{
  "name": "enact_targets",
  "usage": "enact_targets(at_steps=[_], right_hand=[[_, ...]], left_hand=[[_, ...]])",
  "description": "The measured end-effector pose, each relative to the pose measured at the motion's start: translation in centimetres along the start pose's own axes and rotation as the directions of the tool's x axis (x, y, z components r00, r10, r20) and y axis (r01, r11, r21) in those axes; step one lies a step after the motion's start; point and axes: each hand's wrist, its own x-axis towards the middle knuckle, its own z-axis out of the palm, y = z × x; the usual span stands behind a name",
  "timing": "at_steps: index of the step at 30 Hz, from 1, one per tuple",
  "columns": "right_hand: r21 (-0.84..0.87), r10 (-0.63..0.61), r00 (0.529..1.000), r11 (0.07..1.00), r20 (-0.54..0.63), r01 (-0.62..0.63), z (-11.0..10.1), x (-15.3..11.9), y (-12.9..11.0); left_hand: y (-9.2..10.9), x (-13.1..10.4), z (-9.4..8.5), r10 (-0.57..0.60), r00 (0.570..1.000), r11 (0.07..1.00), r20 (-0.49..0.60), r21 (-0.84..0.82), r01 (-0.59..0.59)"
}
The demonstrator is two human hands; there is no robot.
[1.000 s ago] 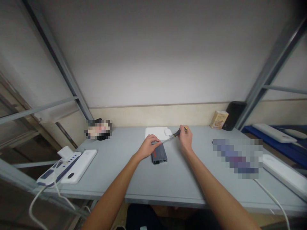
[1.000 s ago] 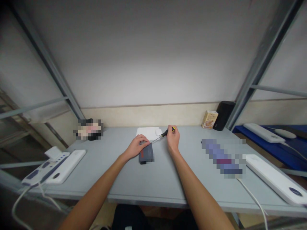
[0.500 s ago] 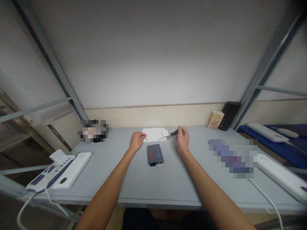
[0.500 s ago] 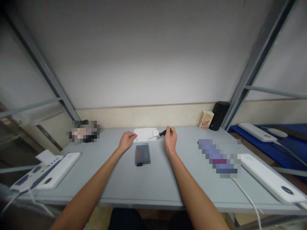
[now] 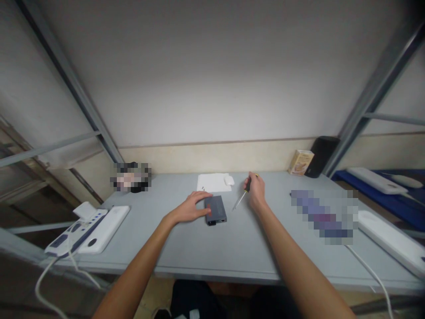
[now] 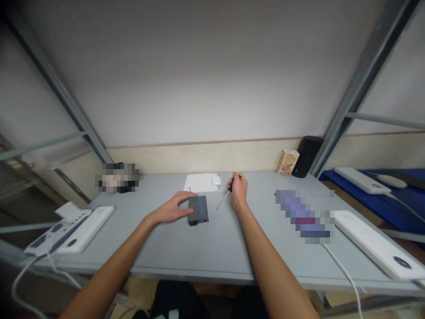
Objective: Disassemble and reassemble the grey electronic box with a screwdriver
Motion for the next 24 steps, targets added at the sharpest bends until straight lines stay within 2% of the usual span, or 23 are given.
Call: enact_targets(at_steps=[3,7,10,13,16,18,19,21,24], right_hand=[[-0.031,0.068,0.972,0.998,0.223,-0.063,0.2,-0.7,-0.3],[-0.126,0.134,0.875,0.988,0.465,-0.085,0.2,-1.8,-0.7],[-0.213,0.157,0.831,0.976,0.533,-0.047,0.0,-2.0,-0.6],[-0.311,0.164,0.828,0.95,0.536,0.013,-0.3,-2.0,-0.3],[-0.409,0.181,0.819,0.91,0.544,0.071,-0.8,-2.1,-0.1],[-0.446,0.191,0.798,0.889,0.572,0.107,-1.2,-2.3,-0.1],[-0.457,0.191,0.785,0.88,0.59,0.13,-1.5,-2.5,-0.1],[-0.484,0.182,0.753,0.852,0.632,0.2,-2.0,-2.8,-0.2],[-0.541,0.194,0.704,0.781,0.684,0.311,-2.6,-3.2,-0.3]], left_hand=[[1.3,-0.5,1.1,-0.03,0.998,0.998,-0.052,0.053,0.032],[3.3,0.0,2.9,-0.069,0.987,0.973,-0.143,0.207,0.098],[4.7,0.8,4.4,-0.13,0.979,0.939,-0.157,0.298,0.172],[5.7,1.6,5.7,-0.22,0.945,0.902,-0.241,0.318,0.291],[5.9,2.1,6.2,-0.285,0.911,0.872,-0.297,0.314,0.376],[5.5,1.9,5.8,-0.259,0.92,0.876,-0.296,0.329,0.352],[5.1,1.6,5.3,-0.208,0.94,0.895,-0.27,0.336,0.295],[4.1,0.9,4.4,-0.117,0.979,0.935,-0.168,0.315,0.165],[3.0,-0.1,3.1,-0.073,0.995,0.965,-0.071,0.247,0.089]])
